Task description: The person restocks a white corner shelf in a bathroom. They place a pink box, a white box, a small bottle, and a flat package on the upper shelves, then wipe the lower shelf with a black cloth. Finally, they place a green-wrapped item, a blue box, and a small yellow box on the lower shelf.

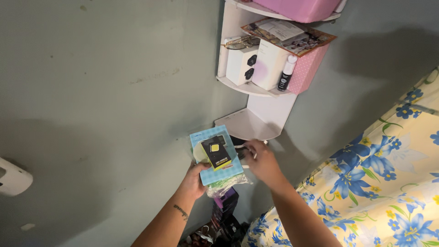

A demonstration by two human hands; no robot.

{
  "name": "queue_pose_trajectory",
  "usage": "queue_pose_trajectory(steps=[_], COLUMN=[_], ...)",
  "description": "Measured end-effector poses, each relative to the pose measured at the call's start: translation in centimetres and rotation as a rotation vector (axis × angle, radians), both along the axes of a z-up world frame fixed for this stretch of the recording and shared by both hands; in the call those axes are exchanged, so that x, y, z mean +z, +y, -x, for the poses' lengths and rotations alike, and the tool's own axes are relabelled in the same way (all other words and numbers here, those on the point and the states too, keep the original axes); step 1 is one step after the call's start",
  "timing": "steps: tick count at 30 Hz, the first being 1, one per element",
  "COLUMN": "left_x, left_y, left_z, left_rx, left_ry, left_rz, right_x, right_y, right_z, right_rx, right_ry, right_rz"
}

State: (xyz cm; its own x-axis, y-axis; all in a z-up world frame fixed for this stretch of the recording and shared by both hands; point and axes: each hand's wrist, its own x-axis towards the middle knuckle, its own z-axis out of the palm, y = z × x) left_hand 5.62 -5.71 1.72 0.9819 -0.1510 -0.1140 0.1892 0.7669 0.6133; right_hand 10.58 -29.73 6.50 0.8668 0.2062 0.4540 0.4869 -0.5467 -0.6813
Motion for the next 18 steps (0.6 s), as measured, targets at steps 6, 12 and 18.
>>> queue_pose_trajectory(steps=[6, 12, 18], left_x=[0.8, 1.0, 0.3], left_y=[-0.7, -1.1, -0.8], left_z=[1.2, 2.0, 2.7], left_rx=[-0.001, 0.043, 0.033], left_ry=[-0.104, -0.067, 0.111], left_rz=[0.004, 0.001, -0.029], right_x=[8.6, 9.3, 7.4], right_y=[5.4, 6.9, 4.4], right_z=[6.7, 7.8, 5.6], right_rx=[0.108, 0.056, 0.153], right_ry=[-0.334, -0.191, 0.047], right_rz=[0.257, 0.469, 0.086])
